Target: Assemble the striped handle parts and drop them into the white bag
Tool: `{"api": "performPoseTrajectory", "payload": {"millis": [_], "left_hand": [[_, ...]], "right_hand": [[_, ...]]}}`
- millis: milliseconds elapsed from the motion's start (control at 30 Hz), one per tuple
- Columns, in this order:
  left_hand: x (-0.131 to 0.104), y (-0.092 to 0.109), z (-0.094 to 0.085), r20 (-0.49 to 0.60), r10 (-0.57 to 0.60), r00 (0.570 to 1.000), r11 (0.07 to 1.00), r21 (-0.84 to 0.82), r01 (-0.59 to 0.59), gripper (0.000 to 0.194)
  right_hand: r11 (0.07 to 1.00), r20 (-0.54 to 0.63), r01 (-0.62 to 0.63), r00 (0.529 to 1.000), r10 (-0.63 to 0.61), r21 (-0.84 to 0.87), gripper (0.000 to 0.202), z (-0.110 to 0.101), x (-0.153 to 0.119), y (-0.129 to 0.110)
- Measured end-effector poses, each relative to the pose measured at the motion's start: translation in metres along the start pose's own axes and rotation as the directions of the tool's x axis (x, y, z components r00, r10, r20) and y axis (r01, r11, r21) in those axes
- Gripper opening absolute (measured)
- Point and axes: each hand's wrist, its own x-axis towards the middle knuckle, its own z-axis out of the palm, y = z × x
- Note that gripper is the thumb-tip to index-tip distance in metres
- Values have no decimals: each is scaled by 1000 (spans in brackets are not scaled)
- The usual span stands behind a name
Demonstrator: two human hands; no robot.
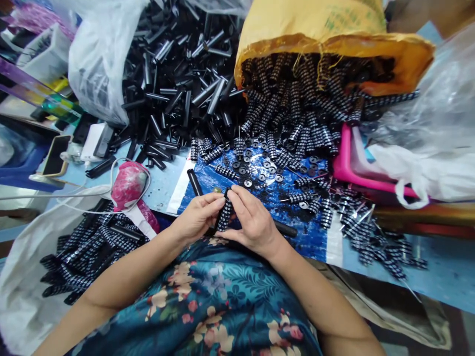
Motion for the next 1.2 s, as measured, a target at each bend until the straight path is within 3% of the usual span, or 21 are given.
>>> {"api": "performPoseTrajectory", "payload": {"millis": [100, 167, 233, 300, 367, 433, 533, 600, 667, 733, 833, 900, 933, 1000, 1100, 1200], "left_hand": [[-2, 0, -8, 1, -49, 999, 999, -8, 49, 50], [-6, 6, -20, -63, 20, 998, 999, 39, -18, 54], [-12, 16, -38, -146, 164, 976, 975, 172, -138, 54], [-16, 24, -59, -176, 274, 945, 921, 332, -206, 49], [-12, 28, -75, -143, 313, 939, 857, 469, -215, 42], [2, 30, -85, -90, 376, 922, 774, 578, -259, 34], [34, 36, -86, -55, 582, 811, 605, 695, -387, 22], [50, 43, -81, -75, 670, 739, 559, 706, -435, 17], [50, 46, -73, -66, 688, 722, 543, 708, -452, 17], [37, 40, -65, 29, 668, 743, 439, 791, -426, 19], [12, 23, -58, 204, 569, 796, 105, 942, -317, 17], [3, 16, -58, 228, 502, 834, -46, 970, -237, 16], [3, 15, -59, 220, 477, 851, -72, 975, -212, 17], [8, 17, -62, 187, 422, 887, -32, 981, -192, 21], [17, 26, -66, 125, 333, 934, 119, 978, -173, 28], [23, 34, -68, 79, 292, 953, 223, 964, -148, 32]], "right_hand": [[1000, 14, -7, 1000, 7, -9, 96, 0, 0, 0], [999, 56, -36, 998, 36, -4, 95, -3, -3, 2], [993, 117, -98, 988, 105, -64, 78, -8, -11, 5], [972, 177, -155, 966, 186, -176, 47, -12, -22, 10], [950, 219, -158, 951, 219, -268, 26, -12, -30, 15], [935, 240, -136, 945, 222, -328, 24, -10, -33, 17], [913, 195, -134, 955, 223, -385, 26, -9, -31, 16], [915, 113, -176, 967, 231, -362, 25, -12, -28, 14], [928, 36, -225, 968, 247, -296, 22, -18, -28, 14], [937, -4, -258, 964, 265, -237, 19, -24, -28, 15], [938, 7, -286, 956, 292, -195, 19, -29, -28, 16], [942, 39, -285, 955, 296, -177, 21, -30, -26, 15], [946, 45, -277, 957, 288, -166, 21, -30, -23, 13], [951, 4, -258, 965, 262, -168, 21, -30, -18, 9], [944, -77, -214, 977, 201, -252, 22, -26, -12, 6], [926, 78, -132, 982, 170, -353, 27, -22, -9, 6]]}}
